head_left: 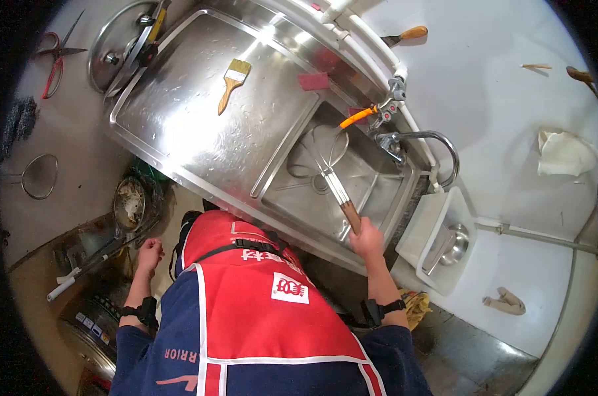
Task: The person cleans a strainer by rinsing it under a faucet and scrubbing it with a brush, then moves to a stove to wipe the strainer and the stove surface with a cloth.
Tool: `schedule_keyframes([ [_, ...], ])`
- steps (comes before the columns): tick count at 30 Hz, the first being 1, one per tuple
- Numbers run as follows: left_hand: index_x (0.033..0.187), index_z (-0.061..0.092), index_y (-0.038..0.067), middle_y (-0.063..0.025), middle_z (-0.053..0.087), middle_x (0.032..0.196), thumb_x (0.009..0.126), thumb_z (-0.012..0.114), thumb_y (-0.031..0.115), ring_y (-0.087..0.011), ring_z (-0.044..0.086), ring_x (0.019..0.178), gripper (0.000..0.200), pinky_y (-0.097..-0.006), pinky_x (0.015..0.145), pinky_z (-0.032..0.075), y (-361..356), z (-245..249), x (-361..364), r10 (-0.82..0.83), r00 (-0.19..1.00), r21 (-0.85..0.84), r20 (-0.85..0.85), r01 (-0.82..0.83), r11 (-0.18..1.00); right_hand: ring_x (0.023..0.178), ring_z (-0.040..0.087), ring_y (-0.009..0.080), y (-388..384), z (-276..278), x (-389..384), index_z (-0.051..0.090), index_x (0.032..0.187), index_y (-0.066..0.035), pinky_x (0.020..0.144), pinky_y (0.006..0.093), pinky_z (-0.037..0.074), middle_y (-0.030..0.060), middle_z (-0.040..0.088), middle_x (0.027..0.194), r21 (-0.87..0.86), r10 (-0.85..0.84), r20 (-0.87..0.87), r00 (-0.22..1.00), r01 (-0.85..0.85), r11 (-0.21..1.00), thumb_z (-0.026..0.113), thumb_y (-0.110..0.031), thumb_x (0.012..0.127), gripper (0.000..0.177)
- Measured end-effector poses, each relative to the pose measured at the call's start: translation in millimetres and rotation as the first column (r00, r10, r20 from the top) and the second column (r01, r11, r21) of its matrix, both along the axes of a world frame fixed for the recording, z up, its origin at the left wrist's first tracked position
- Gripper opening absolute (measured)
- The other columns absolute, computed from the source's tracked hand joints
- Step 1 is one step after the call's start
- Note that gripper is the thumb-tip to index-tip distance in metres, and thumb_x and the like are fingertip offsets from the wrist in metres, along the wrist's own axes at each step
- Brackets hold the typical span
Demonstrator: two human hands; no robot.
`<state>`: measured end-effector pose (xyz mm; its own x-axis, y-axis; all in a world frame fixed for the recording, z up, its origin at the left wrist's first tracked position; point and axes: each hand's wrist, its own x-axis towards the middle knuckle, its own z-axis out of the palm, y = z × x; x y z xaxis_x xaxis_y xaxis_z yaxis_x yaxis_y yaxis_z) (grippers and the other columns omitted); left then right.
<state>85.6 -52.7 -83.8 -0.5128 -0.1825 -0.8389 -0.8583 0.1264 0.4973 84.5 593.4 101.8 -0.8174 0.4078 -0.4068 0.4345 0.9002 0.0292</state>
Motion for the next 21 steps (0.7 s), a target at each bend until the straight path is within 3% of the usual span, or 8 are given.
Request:
schedule_keyframes([
  [5,0.098,0.058,0.01,-0.0002,0.06,0.079,0.093,0.058,0.021,-0.0125,0.059,0.066,0.012,-0.0265,0.057,0.043,-2.4,-7.0,5.8,-0.036,0.999,-0.011,0.015,0.036,0.999,0.084,0.064,0.0435,2.1,0.6,19.1,0.053,0.098,-0.008,0.071,0.0527,0.05,0.0191,0.067,0.085,-0.003,0.031,-0.022,0.999,-0.031,1.0,0.069,-0.027,0.079,0.032],
  [8,0.099,0.058,0.01,-0.0005,0.06,0.079,0.093,0.058,0.021,-0.0125,0.059,0.066,0.012,-0.0271,0.057,0.043,1.3,-2.5,1.1,-0.056,0.998,-0.038,0.021,0.057,0.998,0.085,0.064,0.043,-4.1,9.2,24.9,0.053,0.097,-0.009,0.072,0.0524,0.05,0.0187,0.067,0.085,-0.013,-0.065,0.04,0.997,0.065,0.998,0.069,-0.028,0.079,0.03],
  [13,0.1,0.059,0.01,-0.0006,0.06,0.079,0.093,0.058,0.02,-0.0127,0.059,0.067,0.012,-0.0275,0.058,0.044,4.0,2.0,-5.5,-0.038,0.999,-0.048,0.034,0.039,0.998,0.084,0.066,0.0407,-0.7,13.3,45.6,0.056,0.107,-0.012,0.072,0.0505,0.051,0.0175,0.068,0.087,-0.03,-0.024,-0.065,0.998,0.022,0.999,0.069,-0.026,0.078,0.034],
  [16,0.1,0.059,0.01,-0.0007,0.059,0.08,0.093,0.058,0.02,-0.0127,0.058,0.068,0.013,-0.0273,0.059,0.044,2.0,2.3,-7.5,-0.042,0.999,-0.034,0.018,0.043,0.999,0.083,0.066,0.0399,0.5,21.5,49.7,0.057,0.108,-0.012,0.072,0.0499,0.051,0.017,0.068,0.085,-0.028,-0.076,0.013,0.997,0.076,0.997,0.069,-0.025,0.077,0.036],
  [21,0.1,0.059,0.009,-0.0006,0.059,0.081,0.094,0.057,0.02,-0.0125,0.058,0.067,0.012,-0.0273,0.059,0.044,3.1,8.5,-10.7,-0.074,0.997,-0.057,0.026,0.075,0.996,0.082,0.066,0.0396,10.0,14.7,65.8,0.056,0.106,-0.012,0.071,0.0499,0.051,0.016,0.068,0.083,-0.01,-0.058,-0.046,0.997,0.058,0.998,0.07,-0.026,0.076,0.036],
])
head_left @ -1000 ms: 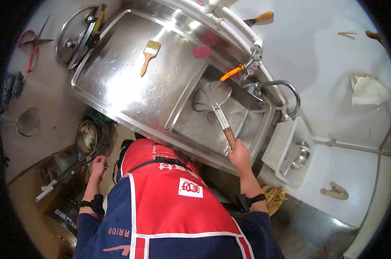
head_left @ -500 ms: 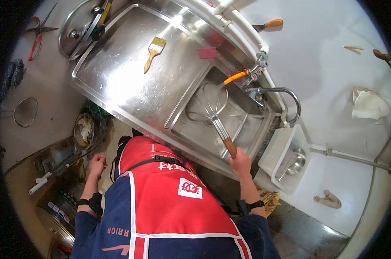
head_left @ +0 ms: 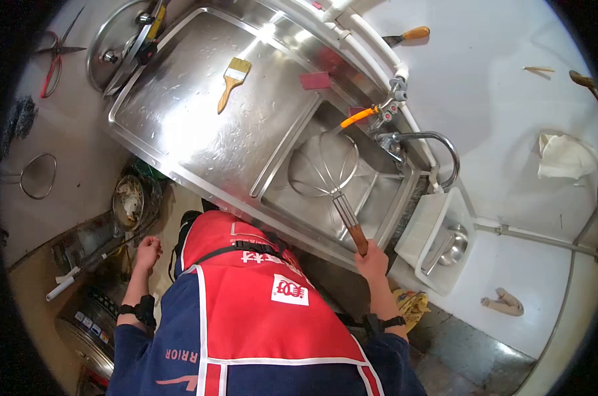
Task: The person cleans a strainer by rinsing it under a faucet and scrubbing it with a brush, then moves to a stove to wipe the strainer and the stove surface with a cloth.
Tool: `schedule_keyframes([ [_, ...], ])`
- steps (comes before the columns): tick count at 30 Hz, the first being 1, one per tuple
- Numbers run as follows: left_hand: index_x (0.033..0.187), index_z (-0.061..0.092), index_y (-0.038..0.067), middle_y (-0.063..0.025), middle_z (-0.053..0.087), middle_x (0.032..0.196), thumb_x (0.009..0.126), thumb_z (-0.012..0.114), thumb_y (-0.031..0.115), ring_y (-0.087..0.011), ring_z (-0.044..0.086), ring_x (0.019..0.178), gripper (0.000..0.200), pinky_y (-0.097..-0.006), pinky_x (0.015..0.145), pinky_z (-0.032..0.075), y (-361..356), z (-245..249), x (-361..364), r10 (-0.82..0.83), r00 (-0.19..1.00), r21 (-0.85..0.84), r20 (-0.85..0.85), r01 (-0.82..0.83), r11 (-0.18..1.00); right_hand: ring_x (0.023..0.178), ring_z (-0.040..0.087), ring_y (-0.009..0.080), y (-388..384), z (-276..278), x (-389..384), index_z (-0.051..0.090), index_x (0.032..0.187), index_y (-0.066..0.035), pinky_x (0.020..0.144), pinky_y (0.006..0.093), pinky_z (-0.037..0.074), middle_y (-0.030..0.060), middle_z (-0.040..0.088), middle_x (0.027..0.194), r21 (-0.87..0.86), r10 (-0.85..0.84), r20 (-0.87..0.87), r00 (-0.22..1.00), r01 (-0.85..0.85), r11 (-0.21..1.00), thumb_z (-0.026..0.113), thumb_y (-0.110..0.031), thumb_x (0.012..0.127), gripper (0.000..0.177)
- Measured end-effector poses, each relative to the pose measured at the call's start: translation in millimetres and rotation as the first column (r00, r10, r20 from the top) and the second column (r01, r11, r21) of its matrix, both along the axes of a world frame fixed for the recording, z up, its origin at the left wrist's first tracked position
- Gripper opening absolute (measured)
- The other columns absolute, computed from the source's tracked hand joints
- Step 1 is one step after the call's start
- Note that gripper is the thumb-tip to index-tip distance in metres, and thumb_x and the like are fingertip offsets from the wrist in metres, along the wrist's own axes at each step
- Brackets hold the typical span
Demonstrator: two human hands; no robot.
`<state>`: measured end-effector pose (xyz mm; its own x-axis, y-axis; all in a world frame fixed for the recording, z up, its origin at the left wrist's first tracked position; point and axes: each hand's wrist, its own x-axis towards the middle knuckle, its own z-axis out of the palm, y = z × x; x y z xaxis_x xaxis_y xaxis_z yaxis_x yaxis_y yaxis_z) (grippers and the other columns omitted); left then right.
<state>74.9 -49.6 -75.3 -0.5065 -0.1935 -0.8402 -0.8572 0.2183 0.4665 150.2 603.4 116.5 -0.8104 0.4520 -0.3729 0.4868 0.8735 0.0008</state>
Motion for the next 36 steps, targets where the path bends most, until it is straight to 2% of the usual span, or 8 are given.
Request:
schedule_keyframes([
  [8,0.098,0.058,0.01,-0.0001,0.059,0.078,0.094,0.056,0.019,-0.0122,0.058,0.065,0.01,-0.0269,0.057,0.043,-4.7,-3.6,6.3,0.046,0.999,0.024,-0.018,-0.045,0.999,0.083,0.065,0.0418,-0.6,-10.6,-9.0,0.052,0.107,-0.012,0.071,0.0513,0.051,0.0172,0.067,0.083,-0.024,0.003,-0.023,1.0,-0.004,1.0,0.07,-0.027,0.077,0.037],
  [14,0.096,0.058,0.01,0.0,0.059,0.075,0.093,0.057,0.019,-0.0121,0.058,0.063,0.01,-0.0268,0.056,0.043,-8.5,-7.4,13.0,0.046,0.998,0.036,-0.048,-0.044,0.998,0.086,0.065,0.0435,-15.4,-24.4,-25.8,0.056,0.103,-0.011,0.074,0.0526,0.05,0.0199,0.068,0.086,-0.086,-0.106,-0.08,0.991,0.099,0.991,0.068,-0.027,0.079,0.032],
  [16,0.096,0.058,0.01,0.0001,0.059,0.075,0.093,0.057,0.019,-0.0122,0.058,0.063,0.01,-0.0269,0.056,0.043,-9.1,-8.7,13.7,0.04,0.998,0.032,-0.05,-0.039,0.999,0.088,0.064,0.0444,-26.7,-21.0,-32.4,0.059,0.1,-0.006,0.075,0.0492,0.051,0.0227,0.067,0.088,-0.092,-0.198,-0.068,0.978,0.191,0.977,0.065,-0.021,0.079,0.027],
  [22,0.099,0.059,0.009,-0.0002,0.059,0.078,0.092,0.057,0.019,-0.0125,0.058,0.064,0.012,-0.0273,0.055,0.043,-6.0,-13.3,11.5,0.041,0.999,0.031,-0.018,-0.04,0.999,0.089,0.066,0.044,-36.4,-43.0,-35.1,0.059,0.107,-0.007,0.076,0.0516,0.051,0.0225,0.068,0.09,-0.234,-0.268,-0.182,0.946,0.223,0.946,0.069,-0.025,0.077,0.036],
  [25,0.1,0.057,0.008,-0.0032,0.059,0.074,0.092,0.061,0.016,-0.0149,0.058,0.058,0.012,-0.0301,0.052,0.045,-6.3,-17.1,8.0,0.065,0.996,0.063,-0.069,-0.06,0.996,0.088,0.065,0.0442,-46.1,-39.0,-44.1,0.061,0.101,-0.004,0.076,0.0486,0.052,0.0241,0.067,0.088,-0.236,-0.293,-0.123,0.948,0.259,0.937,0.067,-0.021,0.078,0.03],
  [29,0.1,0.057,0.008,-0.0031,0.06,0.074,0.093,0.061,0.018,-0.0147,0.058,0.058,0.013,-0.0292,0.053,0.045,-8.2,-20.0,4.5,0.062,0.995,0.065,-0.08,-0.057,0.996,0.086,0.065,0.045,-53.5,-39.9,-34.1,0.06,0.101,-0.003,0.075,0.049,0.051,0.0248,0.067,0.087,-0.233,-0.302,-0.152,0.941,0.263,0.936,0.067,-0.02,0.078,0.029],
  [31,0.1,0.057,0.008,-0.0031,0.06,0.074,0.094,0.061,0.019,-0.0147,0.058,0.058,0.013,-0.029,0.053,0.045,-6.5,-15.4,1.0,0.072,0.994,0.072,-0.078,-0.067,0.995,0.084,0.064,0.0455,-54.5,-36.9,-19.7,0.06,0.1,-0.002,0.074,0.0495,0.05,0.0244,0.066,0.085,-0.307,-0.291,-0.246,0.924,0.211,0.928,0.067,-0.017,0.078,0.028],
  [36,0.1,0.059,0.009,-0.0008,0.06,0.08,0.092,0.059,0.02,-0.0133,0.059,0.066,0.014,-0.0272,0.057,0.044,-4.9,-11.0,3.9,0.013,0.998,0.052,-0.054,-0.01,0.999,0.085,0.065,0.0449,-57.4,-30.1,19.8,0.059,0.103,-0.002,0.074,0.0495,0.05,0.0239,0.066,0.086,-0.23,-0.273,-0.21,0.939,0.224,0.947,0.067,-0.017,0.079,0.029],
])
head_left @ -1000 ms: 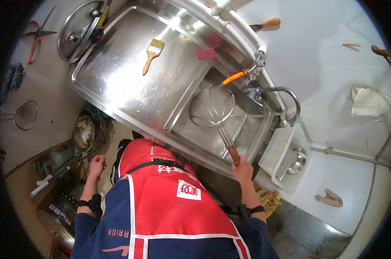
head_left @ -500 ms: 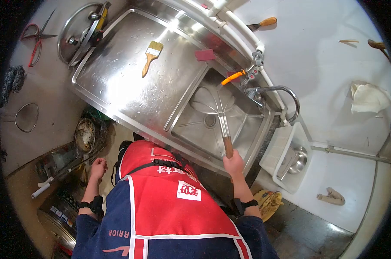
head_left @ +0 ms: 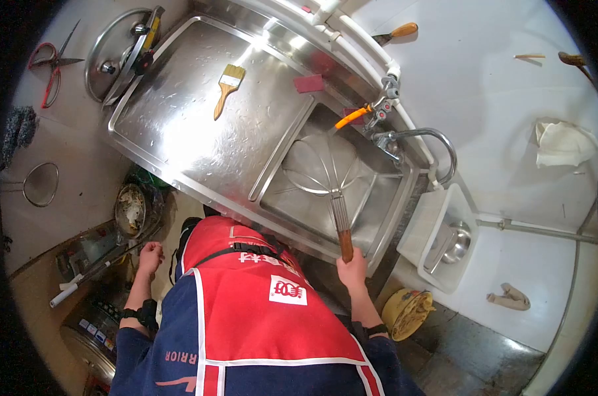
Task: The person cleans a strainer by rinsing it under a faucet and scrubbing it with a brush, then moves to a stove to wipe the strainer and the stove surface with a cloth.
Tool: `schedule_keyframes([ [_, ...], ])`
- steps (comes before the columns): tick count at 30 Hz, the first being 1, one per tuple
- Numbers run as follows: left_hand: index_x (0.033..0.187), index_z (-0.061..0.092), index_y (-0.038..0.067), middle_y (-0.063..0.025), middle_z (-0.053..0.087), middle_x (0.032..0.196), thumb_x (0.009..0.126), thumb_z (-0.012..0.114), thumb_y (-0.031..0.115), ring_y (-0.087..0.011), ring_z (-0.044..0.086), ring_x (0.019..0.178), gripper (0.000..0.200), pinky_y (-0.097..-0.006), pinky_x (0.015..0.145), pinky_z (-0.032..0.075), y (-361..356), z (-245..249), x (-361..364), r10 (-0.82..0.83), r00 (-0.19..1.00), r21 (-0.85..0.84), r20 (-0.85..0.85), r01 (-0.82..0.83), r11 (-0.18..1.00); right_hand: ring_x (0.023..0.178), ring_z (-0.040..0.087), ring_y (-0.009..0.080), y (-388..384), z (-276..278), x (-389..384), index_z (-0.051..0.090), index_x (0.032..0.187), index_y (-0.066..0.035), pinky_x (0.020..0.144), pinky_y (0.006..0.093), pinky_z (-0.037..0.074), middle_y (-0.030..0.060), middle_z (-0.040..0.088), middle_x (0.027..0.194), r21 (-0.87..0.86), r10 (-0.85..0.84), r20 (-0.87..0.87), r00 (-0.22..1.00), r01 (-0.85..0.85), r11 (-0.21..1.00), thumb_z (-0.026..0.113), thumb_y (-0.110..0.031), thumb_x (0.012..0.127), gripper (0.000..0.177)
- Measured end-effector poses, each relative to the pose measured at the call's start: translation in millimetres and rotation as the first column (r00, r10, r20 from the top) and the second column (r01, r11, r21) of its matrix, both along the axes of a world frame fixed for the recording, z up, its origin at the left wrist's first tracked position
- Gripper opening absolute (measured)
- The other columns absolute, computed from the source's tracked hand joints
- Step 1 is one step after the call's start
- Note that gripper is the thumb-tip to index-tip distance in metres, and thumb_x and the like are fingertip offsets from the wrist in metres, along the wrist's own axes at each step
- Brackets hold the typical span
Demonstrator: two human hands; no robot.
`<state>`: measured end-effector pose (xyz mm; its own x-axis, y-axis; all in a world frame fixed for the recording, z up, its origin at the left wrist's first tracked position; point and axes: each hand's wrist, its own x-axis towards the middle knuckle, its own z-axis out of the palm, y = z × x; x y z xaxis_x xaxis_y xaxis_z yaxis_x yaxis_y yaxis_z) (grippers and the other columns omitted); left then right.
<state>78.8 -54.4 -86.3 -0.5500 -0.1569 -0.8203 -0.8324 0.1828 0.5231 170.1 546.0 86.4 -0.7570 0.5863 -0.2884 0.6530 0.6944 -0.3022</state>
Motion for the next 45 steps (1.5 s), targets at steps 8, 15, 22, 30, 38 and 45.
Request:
schedule_keyframes([
  [8,0.099,0.059,0.01,0.0008,0.059,0.079,0.094,0.059,0.023,-0.0124,0.058,0.066,0.014,-0.0265,0.057,0.043,5.4,-2.9,-4.1,0.006,0.999,0.023,0.036,-0.007,1.0,0.082,0.065,0.0429,-14.5,-20.8,28.8,0.059,0.101,-0.004,0.074,0.0474,0.051,0.0216,0.066,0.084,-0.038,-0.114,-0.097,0.989,0.111,0.993,0.068,-0.02,0.078,0.029],
  [15,0.1,0.056,0.011,-0.0009,0.057,0.073,0.096,0.059,0.02,-0.0137,0.055,0.061,0.01,-0.0293,0.053,0.042,3.6,-0.4,-12.8,-0.022,1.0,-0.008,-0.021,0.022,1.0,0.081,0.065,0.0378,-37.6,-52.3,-8.8,0.06,0.098,-0.003,0.073,0.0455,0.05,0.0192,0.065,0.083,-0.179,-0.241,-0.162,0.957,0.212,0.961,0.068,-0.018,0.077,0.027],
  [22,0.098,0.059,0.01,0.0002,0.058,0.077,0.093,0.058,0.02,-0.0128,0.058,0.064,0.011,-0.0266,0.055,0.042,0.8,8.7,-5.6,-0.031,0.999,-0.015,0.023,0.032,0.999,0.074,0.065,0.0315,-60.2,-67.5,-50.0,0.058,0.088,0.001,0.071,0.0416,0.05,0.0188,0.064,0.076,-0.201,-0.314,-0.17,0.934,0.279,0.939,0.066,-0.016,0.076,0.022],
  [30,0.098,0.059,0.01,-0.0004,0.059,0.075,0.091,0.057,0.016,-0.0127,0.058,0.061,0.009,-0.0268,0.053,0.042,-1.2,14.3,-3.1,0.035,0.999,-0.012,0.027,-0.034,0.999,0.071,0.062,0.0298,-63.5,-73.9,-53.2,0.056,0.087,0.0,0.069,0.0421,0.048,0.0153,0.061,0.073,-0.262,-0.374,-0.182,0.909,0.322,0.91,0.065,-0.017,0.077,0.021],
  [38,0.099,0.058,0.01,-0.0007,0.059,0.075,0.092,0.057,0.018,-0.0125,0.057,0.062,0.011,-0.0262,0.053,0.042,-5.6,0.7,3.6,0.007,0.999,-0.024,0.034,-0.006,1.0,0.073,0.06,0.0264,-57.5,-48.7,0.4,0.056,0.091,0.0,0.071,0.0412,0.048,0.0147,0.06,0.077,-0.323,-0.386,-0.188,0.903,0.314,0.893,0.066,-0.014,0.078,0.022],
  [45,0.098,0.058,0.009,-0.0005,0.059,0.076,0.093,0.057,0.019,-0.0123,0.057,0.063,0.012,-0.0264,0.055,0.043,-0.3,-9.8,-12.0,-0.082,0.996,0.008,-0.019,0.082,0.997,0.065,0.057,0.0196,-62.0,-48.1,-32.3,0.057,0.09,0.0,0.064,0.0343,0.049,0.0057,0.059,0.075,-0.26,-0.268,-0.278,0.922,0.197,0.945,0.066,-0.014,0.079,0.02],
])
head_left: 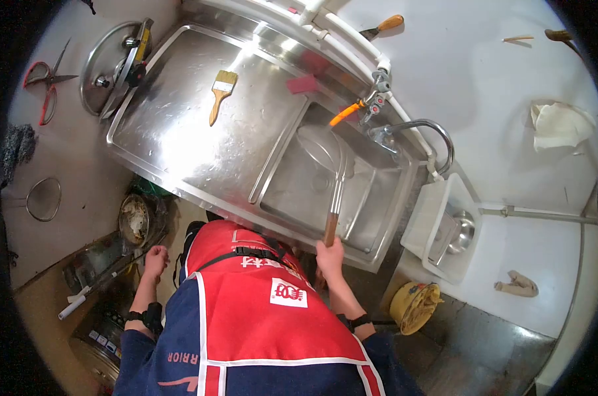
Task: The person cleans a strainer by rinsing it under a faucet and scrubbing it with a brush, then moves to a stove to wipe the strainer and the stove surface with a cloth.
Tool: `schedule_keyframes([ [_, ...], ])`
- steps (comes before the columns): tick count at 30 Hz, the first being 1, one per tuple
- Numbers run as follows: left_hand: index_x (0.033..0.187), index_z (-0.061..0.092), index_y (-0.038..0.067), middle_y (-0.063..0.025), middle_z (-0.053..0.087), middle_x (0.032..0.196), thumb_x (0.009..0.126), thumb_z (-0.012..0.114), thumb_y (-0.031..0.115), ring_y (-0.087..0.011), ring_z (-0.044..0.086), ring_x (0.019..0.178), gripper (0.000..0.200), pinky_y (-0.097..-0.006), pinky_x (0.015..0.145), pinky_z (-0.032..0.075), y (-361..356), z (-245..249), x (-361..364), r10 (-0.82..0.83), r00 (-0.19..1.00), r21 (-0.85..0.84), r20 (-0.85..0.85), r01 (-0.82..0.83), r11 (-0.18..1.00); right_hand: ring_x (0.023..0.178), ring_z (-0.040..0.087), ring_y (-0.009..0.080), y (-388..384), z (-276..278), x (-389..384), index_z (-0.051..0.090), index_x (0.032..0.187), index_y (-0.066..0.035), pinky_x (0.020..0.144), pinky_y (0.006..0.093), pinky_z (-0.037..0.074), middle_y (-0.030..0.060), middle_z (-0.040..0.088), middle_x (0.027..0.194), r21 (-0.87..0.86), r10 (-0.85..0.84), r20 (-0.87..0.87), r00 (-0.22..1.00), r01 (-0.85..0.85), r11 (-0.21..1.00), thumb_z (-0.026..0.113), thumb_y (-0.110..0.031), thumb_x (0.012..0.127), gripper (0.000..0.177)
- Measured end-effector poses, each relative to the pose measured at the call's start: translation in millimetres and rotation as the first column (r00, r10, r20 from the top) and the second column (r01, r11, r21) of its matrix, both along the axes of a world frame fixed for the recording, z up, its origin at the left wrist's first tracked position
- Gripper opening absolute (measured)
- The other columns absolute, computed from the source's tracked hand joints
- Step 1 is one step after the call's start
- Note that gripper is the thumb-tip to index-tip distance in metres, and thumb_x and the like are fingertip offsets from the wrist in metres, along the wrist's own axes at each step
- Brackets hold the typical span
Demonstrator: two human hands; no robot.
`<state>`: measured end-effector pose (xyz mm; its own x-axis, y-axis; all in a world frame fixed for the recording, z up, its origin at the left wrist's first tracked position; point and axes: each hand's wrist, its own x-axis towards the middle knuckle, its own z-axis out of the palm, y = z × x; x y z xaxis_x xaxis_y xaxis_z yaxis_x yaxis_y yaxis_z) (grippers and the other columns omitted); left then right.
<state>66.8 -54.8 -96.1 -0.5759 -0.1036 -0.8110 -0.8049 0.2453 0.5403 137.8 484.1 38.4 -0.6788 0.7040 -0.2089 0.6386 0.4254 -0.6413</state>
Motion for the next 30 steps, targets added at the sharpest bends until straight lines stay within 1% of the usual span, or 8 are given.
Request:
schedule_keyframes([
  [2,0.098,0.059,0.009,0.0,0.059,0.076,0.093,0.057,0.019,-0.0123,0.057,0.063,0.012,-0.0265,0.055,0.043,1.3,4.3,-8.4,0.004,1.0,-0.007,-0.016,-0.004,1.0,0.055,0.054,0.0151,-4.2,22.2,-22.5,0.056,0.089,-0.003,0.052,0.0313,0.046,0.0047,0.056,0.07,-0.411,-0.196,0.136,0.971,0.235,0.881,0.066,-0.013,0.08,0.016],
  [4,0.098,0.059,0.009,0.0005,0.059,0.076,0.093,0.057,0.02,-0.0122,0.057,0.063,0.012,-0.0266,0.056,0.043,0.0,7.4,-13.1,0.014,1.0,-0.015,-0.022,-0.014,1.0,0.048,0.051,0.016,8.1,22.7,-23.4,0.054,0.084,-0.005,0.044,0.0296,0.043,0.0046,0.055,0.067,-0.451,-0.205,0.119,0.971,0.237,0.86,0.066,-0.015,0.082,0.016],
  [6,0.098,0.06,0.009,0.0012,0.059,0.077,0.094,0.057,0.021,-0.012,0.057,0.064,0.013,-0.0265,0.056,0.042,-1.4,7.4,-14.4,0.028,0.999,-0.034,-0.02,-0.029,0.999,0.047,0.049,0.0143,23.9,37.0,-25.2,0.051,0.08,-0.008,0.042,0.0291,0.041,0.0022,0.051,0.063,-0.796,-0.338,0.195,0.921,0.349,0.495,0.065,-0.016,0.083,0.017],
  [7,0.099,0.06,0.01,0.0012,0.059,0.078,0.094,0.056,0.022,-0.0116,0.058,0.065,0.013,-0.0264,0.057,0.042,6.9,21.6,-17.5,0.037,0.999,-0.059,0.003,-0.037,0.998,0.046,0.046,0.0125,26.1,51.2,-29.7,0.049,0.078,-0.011,0.04,0.0283,0.039,-0.001,0.049,0.062,-0.858,-0.386,0.255,0.887,0.392,0.332,0.061,-0.017,0.087,0.017],
  [8,0.099,0.06,0.01,0.0012,0.059,0.078,0.094,0.056,0.022,-0.0116,0.058,0.065,0.013,-0.0264,0.057,0.042,10.6,23.6,-16.6,0.041,0.999,-0.057,0.013,-0.04,0.998,0.046,0.046,0.0125,32.0,53.3,-30.4,0.049,0.078,-0.011,0.04,0.0283,0.039,-0.001,0.049,0.062,-0.853,-0.383,0.264,0.885,0.399,0.335,0.061,-0.017,0.087,0.017],
  [10,0.1,0.06,0.01,0.0014,0.059,0.078,0.094,0.057,0.022,-0.0116,0.058,0.065,0.014,-0.0268,0.057,0.042,11.8,24.3,-10.6,0.023,0.999,-0.055,0.027,-0.022,0.998,0.046,0.047,0.012,39.6,56.1,-30.3,0.051,0.079,-0.01,0.04,0.0279,0.04,-0.0028,0.05,0.062,-0.95,-0.409,0.306,0.86,0.252,-0.183,0.056,-0.018,0.09,0.015],
  [14,0.101,0.06,0.01,0.0007,0.059,0.079,0.093,0.056,0.018,-0.0123,0.058,0.065,0.012,-0.0273,0.058,0.043,9.6,10.1,6.4,0.058,0.997,0.009,0.056,-0.059,0.998,0.047,0.047,0.0111,32.4,53.5,-34.0,0.055,0.088,-0.007,0.045,0.0268,0.043,-0.0034,0.05,0.062,-0.903,-0.43,0.306,0.849,0.117,-0.414,0.053,-0.019,0.091,0.013],
  [30,0.1,0.059,0.01,0.0001,0.058,0.077,0.091,0.057,0.018,-0.0129,0.058,0.065,0.012,-0.0267,0.056,0.043,1.6,16.6,2.2,0.073,0.996,-0.027,0.048,-0.071,0.997,0.049,0.047,0.012,17.5,26.4,-49.7,0.056,0.091,-0.009,0.047,0.0276,0.043,-0.0026,0.049,0.063,-0.926,-0.329,0.284,0.901,0.168,-0.338,0.054,-0.025,0.092,0.016],
])
